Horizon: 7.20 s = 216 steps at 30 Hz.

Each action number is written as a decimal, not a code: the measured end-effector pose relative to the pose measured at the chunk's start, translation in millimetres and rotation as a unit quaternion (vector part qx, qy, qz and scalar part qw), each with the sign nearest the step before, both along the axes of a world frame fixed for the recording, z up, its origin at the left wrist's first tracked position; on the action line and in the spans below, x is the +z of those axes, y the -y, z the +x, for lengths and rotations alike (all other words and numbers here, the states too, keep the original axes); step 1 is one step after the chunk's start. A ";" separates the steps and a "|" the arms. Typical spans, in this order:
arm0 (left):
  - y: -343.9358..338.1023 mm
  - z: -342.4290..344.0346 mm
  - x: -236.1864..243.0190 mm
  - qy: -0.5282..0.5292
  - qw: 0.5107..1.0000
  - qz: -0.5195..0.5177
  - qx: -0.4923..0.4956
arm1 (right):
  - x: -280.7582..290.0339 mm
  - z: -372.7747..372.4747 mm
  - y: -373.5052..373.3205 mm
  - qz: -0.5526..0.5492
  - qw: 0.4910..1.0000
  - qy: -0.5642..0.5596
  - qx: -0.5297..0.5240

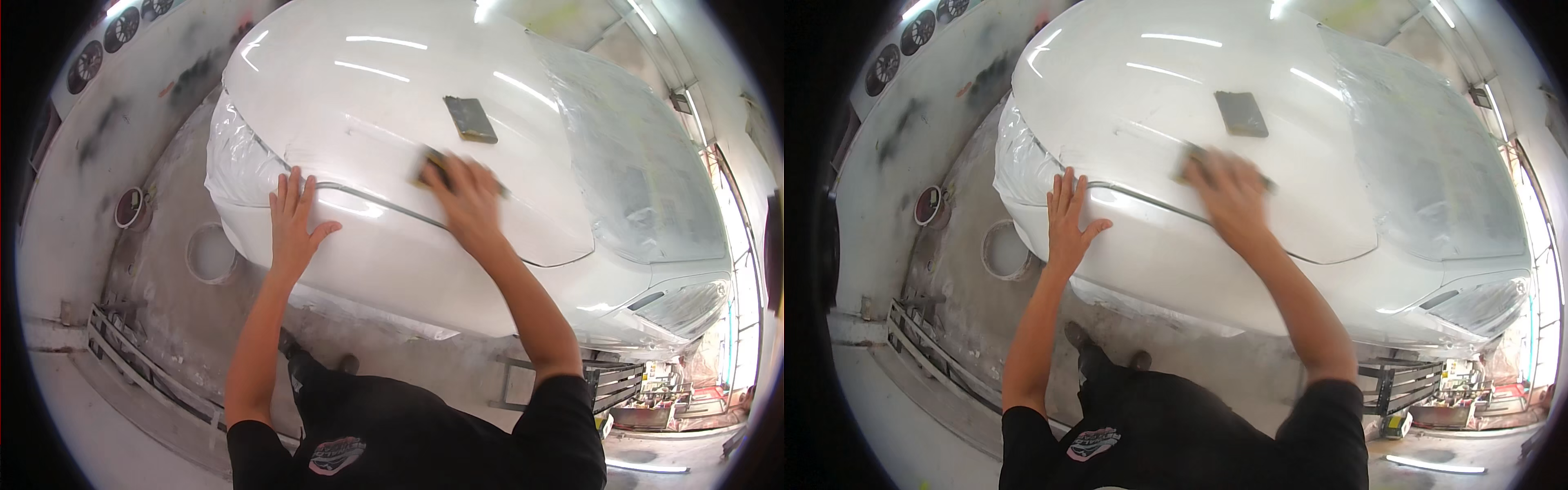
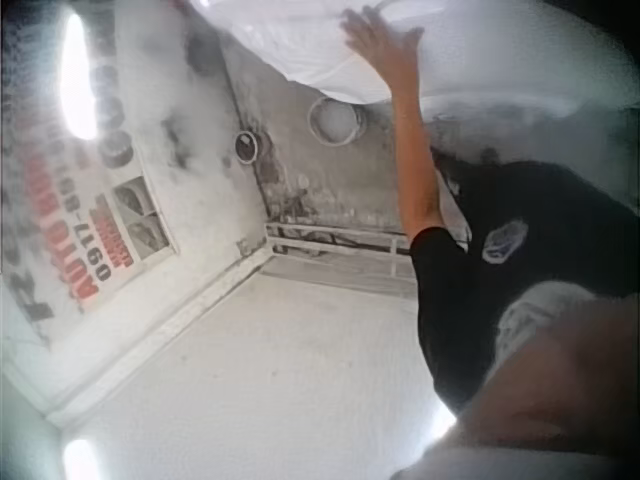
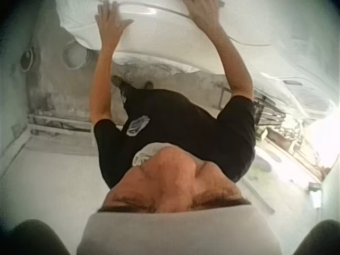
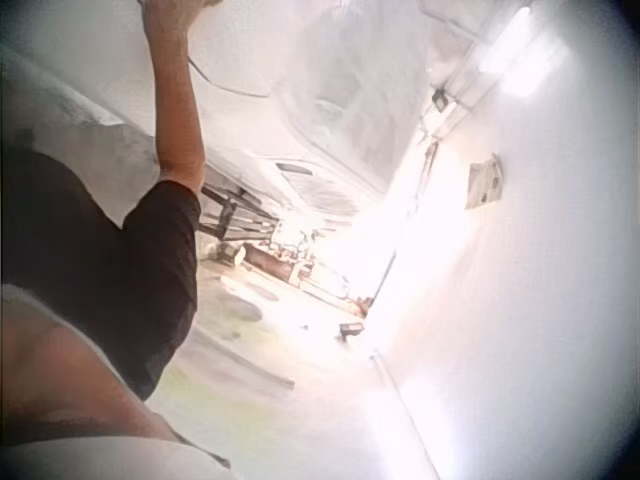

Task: Sanding the hood and body of a white car using sanding blocks and water.

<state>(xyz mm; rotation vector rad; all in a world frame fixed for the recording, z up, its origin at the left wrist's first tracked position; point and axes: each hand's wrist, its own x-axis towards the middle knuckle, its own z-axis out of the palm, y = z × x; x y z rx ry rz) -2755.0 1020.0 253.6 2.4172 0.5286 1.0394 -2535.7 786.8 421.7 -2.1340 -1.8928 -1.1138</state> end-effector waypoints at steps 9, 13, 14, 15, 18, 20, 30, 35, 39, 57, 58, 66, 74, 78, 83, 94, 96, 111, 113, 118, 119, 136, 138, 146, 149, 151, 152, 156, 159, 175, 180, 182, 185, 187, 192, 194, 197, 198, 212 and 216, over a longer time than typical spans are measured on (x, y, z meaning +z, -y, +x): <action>19.8 19.4 8.5 0.005 1.000 -0.017 -0.020 | -4.6 -13.3 -103.5 0.002 1.000 0.007 0.009; 5.6 2.3 8.5 -0.014 0.999 -0.035 -0.011 | -7.8 -19.3 -102.8 -0.030 0.999 -0.015 0.014; 1.0 -5.7 7.4 -0.025 0.999 -0.033 0.003 | -5.9 -13.7 -59.3 -0.010 1.000 -0.014 0.023; 0.7 -7.3 7.9 -0.024 0.999 -0.034 0.006 | -5.4 -7.1 -10.1 -0.007 0.998 -0.064 -0.010; 4.0 4.0 10.1 0.007 0.999 -0.031 -0.013 | -14.9 13.8 130.6 0.007 0.990 -0.029 -0.137; 8.7 9.8 6.5 0.008 1.000 -0.009 -0.014 | -9.9 5.5 118.6 0.007 0.989 -0.020 -0.144; 5.2 0.9 3.1 -0.002 0.999 -0.032 -0.009 | -4.6 -8.2 -56.3 0.008 1.000 -0.017 0.023; 12.9 5.6 0.8 -0.010 1.000 -0.011 0.012 | -10.4 3.3 80.8 0.032 0.996 -0.013 -0.077; 16.7 21.5 5.6 0.001 1.000 -0.015 0.008 | -4.3 -10.7 -82.7 0.016 1.000 0.009 -0.014; 12.8 21.3 6.1 -0.009 1.000 -0.021 -0.013 | -0.7 -21.9 -129.5 -0.031 0.999 -0.001 -0.030; 7.9 12.4 3.3 -0.014 1.000 -0.026 -0.003 | -1.3 -20.5 -118.2 -0.030 0.999 -0.004 -0.033; 6.0 12.2 6.8 -0.016 1.000 -0.009 -0.006 | -10.3 22.0 138.5 -0.001 0.998 0.024 -0.057; 8.7 -0.2 4.4 -0.034 0.999 -0.001 0.001 | -1.9 -16.4 -40.0 -0.046 0.996 -0.003 0.081; 6.3 2.5 2.3 -0.022 1.000 0.008 -0.012 | -19.0 6.8 131.5 -0.033 0.999 -0.019 -0.008; 6.9 8.7 -4.1 -0.011 1.000 0.015 0.000 | -17.1 -23.0 33.5 -0.054 0.998 -0.023 0.003; 8.8 8.4 -0.2 -0.007 1.000 -0.008 0.002 | -5.5 13.0 112.4 -0.084 0.996 0.000 0.018; 10.8 9.0 -0.6 -0.012 1.000 -0.013 0.007 | -13.3 -5.2 26.6 -0.081 0.993 0.026 0.085; 8.3 0.4 -0.7 -0.009 1.000 -0.019 0.007 | 1.0 -2.1 -8.4 -0.139 0.979 -0.011 0.148; 8.1 2.7 -0.3 0.004 1.000 -0.026 0.002 | 6.1 9.2 55.8 -0.149 0.984 -0.017 0.094; 8.5 9.8 -1.6 0.025 0.999 -0.021 -0.008 | -2.5 -4.9 -18.8 -0.135 0.980 -0.008 0.143; 11.6 11.1 -2.2 0.022 0.999 -0.031 -0.015 | -1.1 -10.6 -46.8 -0.164 0.977 -0.035 0.135; 6.4 1.8 -9.5 0.022 0.998 -0.066 -0.013 | -14.7 -29.4 -102.1 -0.158 0.973 -0.063 0.155; 2.4 -2.7 -8.7 0.027 0.996 -0.084 -0.007 | -9.4 -12.4 -54.0 -0.159 0.974 -0.046 0.156; 4.0 8.3 -8.2 0.030 0.999 -0.033 0.001 | -16.6 -33.8 -108.9 -0.122 0.976 -0.071 0.164; 7.0 5.3 -9.3 0.044 0.997 -0.055 -0.011 | -21.5 -31.9 -117.3 -0.122 0.977 -0.056 0.168; 1.9 -5.4 -12.5 0.042 0.998 -0.052 -0.011 | -19.4 -17.9 -78.5 -0.114 0.978 -0.031 0.174; -0.2 -6.6 -11.4 0.044 0.998 -0.049 -0.011 | -14.6 -5.9 -37.0 -0.114 0.982 -0.023 0.145; 2.2 5.6 -3.5 0.037 0.999 -0.030 -0.005 | -11.8 13.8 43.6 -0.102 0.991 -0.030 0.079; 2.5 7.0 -8.3 0.026 0.999 -0.024 -0.009 | -17.7 -11.8 -67.8 -0.093 0.979 -0.033 0.177; 6.5 8.0 -6.3 0.009 1.000 -0.002 -0.002 | -8.9 -18.8 -44.3 -0.108 0.986 -0.063 0.106; 5.1 0.0 -0.6 -0.006 1.000 -0.024 -0.006 | -6.6 21.1 91.1 -0.094 0.990 -0.061 0.089; 7.0 3.2 -1.0 -0.009 1.000 -0.019 -0.004 | -7.5 29.0 144.7 -0.084 0.993 -0.043 0.072; 9.8 12.7 -0.9 -0.005 1.000 -0.008 -0.002 | -7.8 28.7 141.5 -0.049 0.998 -0.024 0.044; 8.7 12.2 -4.2 -0.005 1.000 0.000 -0.001 | 0.3 7.2 73.5 -0.049 0.993 -0.042 0.098; 10.4 -0.3 -2.6 0.020 0.999 -0.046 -0.009 | 6.0 12.4 94.8 -0.119 0.986 -0.083 0.078; 11.8 2.9 4.2 0.017 0.999 -0.031 -0.011 | -0.1 42.6 183.7 -0.055 0.996 -0.044 0.052; 17.5 17.7 5.0 0.007 1.000 -0.005 -0.016 | 4.7 50.2 236.9 -0.062 0.998 -0.029 -0.009; 18.7 19.7 5.5 0.008 1.000 -0.004 -0.010 | 0.4 48.3 237.1 -0.050 0.998 -0.005 -0.026; 34.8 15.0 22.3 -0.037 0.999 -0.020 0.015 | 20.9 55.7 269.2 -0.035 0.999 -0.017 0.019; 36.7 8.4 18.0 -0.053 0.998 -0.025 0.013 | 35.9 56.8 281.0 -0.077 0.996 -0.036 0.014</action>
